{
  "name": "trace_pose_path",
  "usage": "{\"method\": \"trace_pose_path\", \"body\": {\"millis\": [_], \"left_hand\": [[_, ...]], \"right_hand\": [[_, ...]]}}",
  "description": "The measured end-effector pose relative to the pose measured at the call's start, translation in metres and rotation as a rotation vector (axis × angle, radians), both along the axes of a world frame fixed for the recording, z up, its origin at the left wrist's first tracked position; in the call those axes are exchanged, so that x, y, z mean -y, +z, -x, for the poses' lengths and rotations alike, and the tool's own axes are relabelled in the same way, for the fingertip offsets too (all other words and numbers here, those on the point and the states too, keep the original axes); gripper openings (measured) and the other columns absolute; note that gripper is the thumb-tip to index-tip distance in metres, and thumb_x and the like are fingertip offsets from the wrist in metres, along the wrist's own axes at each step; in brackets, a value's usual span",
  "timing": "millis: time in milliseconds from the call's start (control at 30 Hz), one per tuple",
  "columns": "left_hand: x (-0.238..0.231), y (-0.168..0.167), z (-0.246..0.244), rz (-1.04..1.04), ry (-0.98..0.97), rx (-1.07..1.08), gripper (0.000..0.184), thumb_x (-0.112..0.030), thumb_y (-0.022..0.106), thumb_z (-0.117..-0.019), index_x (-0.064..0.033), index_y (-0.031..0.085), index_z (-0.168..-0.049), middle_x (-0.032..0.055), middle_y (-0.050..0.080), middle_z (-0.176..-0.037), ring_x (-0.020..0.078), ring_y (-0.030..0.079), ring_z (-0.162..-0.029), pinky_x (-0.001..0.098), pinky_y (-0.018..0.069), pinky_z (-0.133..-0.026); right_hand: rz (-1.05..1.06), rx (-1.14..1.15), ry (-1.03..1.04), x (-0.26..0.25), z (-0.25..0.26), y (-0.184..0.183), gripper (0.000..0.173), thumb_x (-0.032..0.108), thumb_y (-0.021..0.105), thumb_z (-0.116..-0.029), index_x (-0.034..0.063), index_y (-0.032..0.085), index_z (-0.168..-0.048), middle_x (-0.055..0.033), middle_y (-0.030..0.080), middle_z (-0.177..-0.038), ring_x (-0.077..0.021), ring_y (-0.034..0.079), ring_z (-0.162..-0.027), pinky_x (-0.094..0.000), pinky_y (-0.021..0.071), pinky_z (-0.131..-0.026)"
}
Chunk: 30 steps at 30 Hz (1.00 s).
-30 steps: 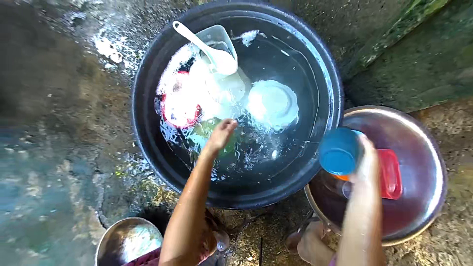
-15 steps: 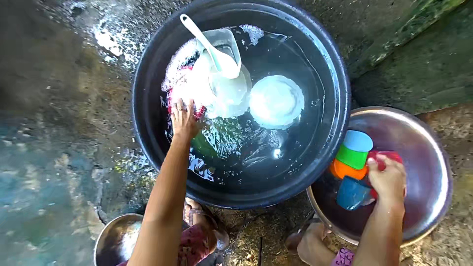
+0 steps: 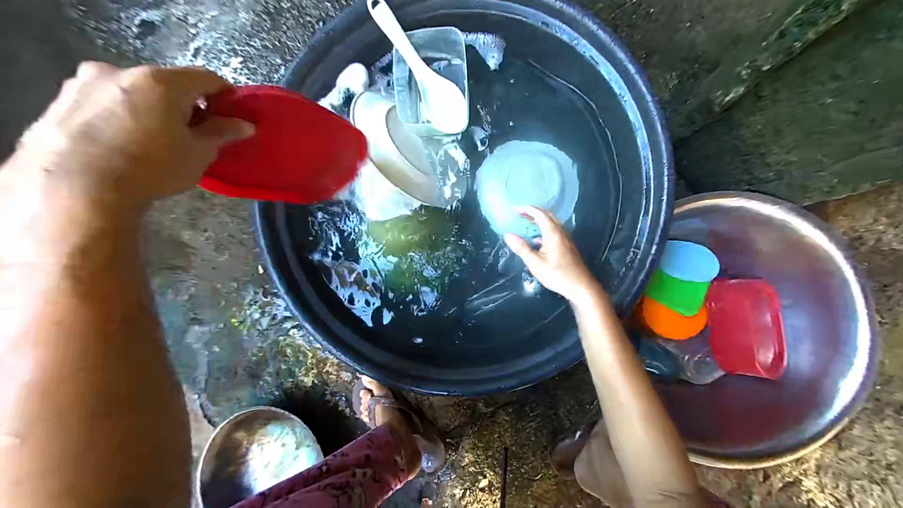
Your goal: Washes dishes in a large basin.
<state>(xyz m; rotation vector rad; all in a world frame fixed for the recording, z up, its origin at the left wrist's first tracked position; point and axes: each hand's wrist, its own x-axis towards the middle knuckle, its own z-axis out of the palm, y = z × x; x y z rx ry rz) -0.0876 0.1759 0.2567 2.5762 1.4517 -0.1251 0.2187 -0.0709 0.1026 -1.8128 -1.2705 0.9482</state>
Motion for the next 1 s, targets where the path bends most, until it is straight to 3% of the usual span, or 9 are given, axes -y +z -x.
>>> {"method": "trace_pose_path", "body": {"millis": [133,233,367,500,600,767,833,933,1000], "left_hand": [[0.043,0.001,-0.055,0.241,-0.040,-0.015,0.026,-0.012,0.062,-0.1036,0.0044,0.065,-0.124,0.0377,0.065,-0.111,0.0604,0.061,-0.107,0.0806,0.0402,-0.090],[0.055,-0.081,-0.063,0.505,-0.130,-0.004,0.032,-0.017,0.060,-0.1053,0.0017,0.063,-0.131,0.0351,0.067,-0.113,0.0570,0.063,-0.109,0.0775,0.0432,-0.094],[0.068,-0.183,-0.062,0.778,-0.009,0.052,0.046,-0.027,0.053,-0.1091,0.0050,0.052,-0.142,0.0361,0.060,-0.129,0.0534,0.057,-0.124,0.0723,0.0387,-0.106],[0.111,-0.223,-0.108,0.354,0.199,0.058,0.060,-0.047,0.052,-0.1046,-0.0015,0.056,-0.144,0.0298,0.052,-0.147,0.0498,0.042,-0.142,0.0715,0.0233,-0.117],[0.165,-0.228,-0.153,0.415,0.191,0.239,0.060,-0.031,0.052,-0.1067,0.0001,0.039,-0.157,0.0264,0.034,-0.163,0.0449,0.027,-0.153,0.0646,0.0182,-0.123],[0.184,-0.232,-0.140,0.615,-0.398,0.295,0.046,-0.017,0.051,-0.1064,0.0018,0.051,-0.148,0.0211,0.045,-0.158,0.0372,0.036,-0.151,0.0538,0.0219,-0.126],[0.169,-0.236,-0.109,0.586,-0.501,0.357,0.034,-0.014,0.055,-0.1048,-0.0001,0.065,-0.134,0.0208,0.060,-0.143,0.0371,0.051,-0.139,0.0530,0.0352,-0.120],[0.128,-0.227,-0.095,0.657,-0.267,0.065,0.045,-0.024,0.044,-0.1114,0.0010,0.049,-0.148,0.0277,0.053,-0.148,0.0438,0.047,-0.142,0.0605,0.0329,-0.119],[0.125,-0.220,-0.117,0.620,-0.127,0.058,0.051,-0.016,0.047,-0.1089,0.0056,0.038,-0.154,0.0303,0.036,-0.160,0.0455,0.031,-0.151,0.0590,0.0225,-0.124]], "right_hand": [[0.041,-0.273,0.083,-0.041,0.039,-0.010,0.063,0.030,0.055,-0.1058,-0.0015,0.033,-0.156,-0.0248,0.048,-0.152,-0.0330,0.049,-0.140,-0.0483,0.0432,-0.113],[0.138,-0.260,0.192,-0.054,0.061,-0.027,0.054,0.030,0.041,-0.1113,-0.0023,0.038,-0.155,-0.0247,0.049,-0.151,-0.0334,0.048,-0.142,-0.0498,0.0361,-0.119],[0.406,-0.172,0.219,-0.045,0.069,-0.052,0.047,0.028,0.033,-0.1133,-0.0014,0.052,-0.145,-0.0273,0.059,-0.139,-0.0405,0.055,-0.133,-0.0589,0.0395,-0.112],[0.495,-0.540,-0.177,-0.024,0.076,-0.080,0.051,0.035,0.033,-0.1130,0.0017,0.046,-0.149,-0.0243,0.048,-0.151,-0.0368,0.047,-0.138,-0.0571,0.0371,-0.112],[0.342,-0.588,-0.426,-0.019,0.080,-0.092,0.049,0.025,0.030,-0.1133,-0.0035,0.040,-0.151,-0.0269,0.044,-0.152,-0.0353,0.045,-0.138,-0.0524,0.0363,-0.114],[0.349,-0.417,-0.631,-0.027,0.059,-0.085,0.050,0.025,0.028,-0.1142,-0.0102,0.048,-0.143,-0.0318,0.053,-0.142,-0.0379,0.050,-0.134,-0.0519,0.0373,-0.112],[0.376,-0.443,-0.609,-0.023,0.058,-0.092,0.053,0.032,0.027,-0.1140,-0.0052,0.050,-0.143,-0.0289,0.052,-0.144,-0.0379,0.049,-0.134,-0.0561,0.0385,-0.110],[0.391,-0.415,-0.361,-0.015,0.067,-0.096,0.048,0.028,0.032,-0.1134,-0.0019,0.046,-0.149,-0.0286,0.049,-0.148,-0.0414,0.048,-0.136,-0.0591,0.0386,-0.110],[0.397,-0.443,-0.361,-0.018,0.073,-0.091,0.047,0.030,0.035,-0.1131,-0.0017,0.052,-0.144,-0.0270,0.053,-0.144,-0.0394,0.051,-0.132,-0.0583,0.0402,-0.108]]}}
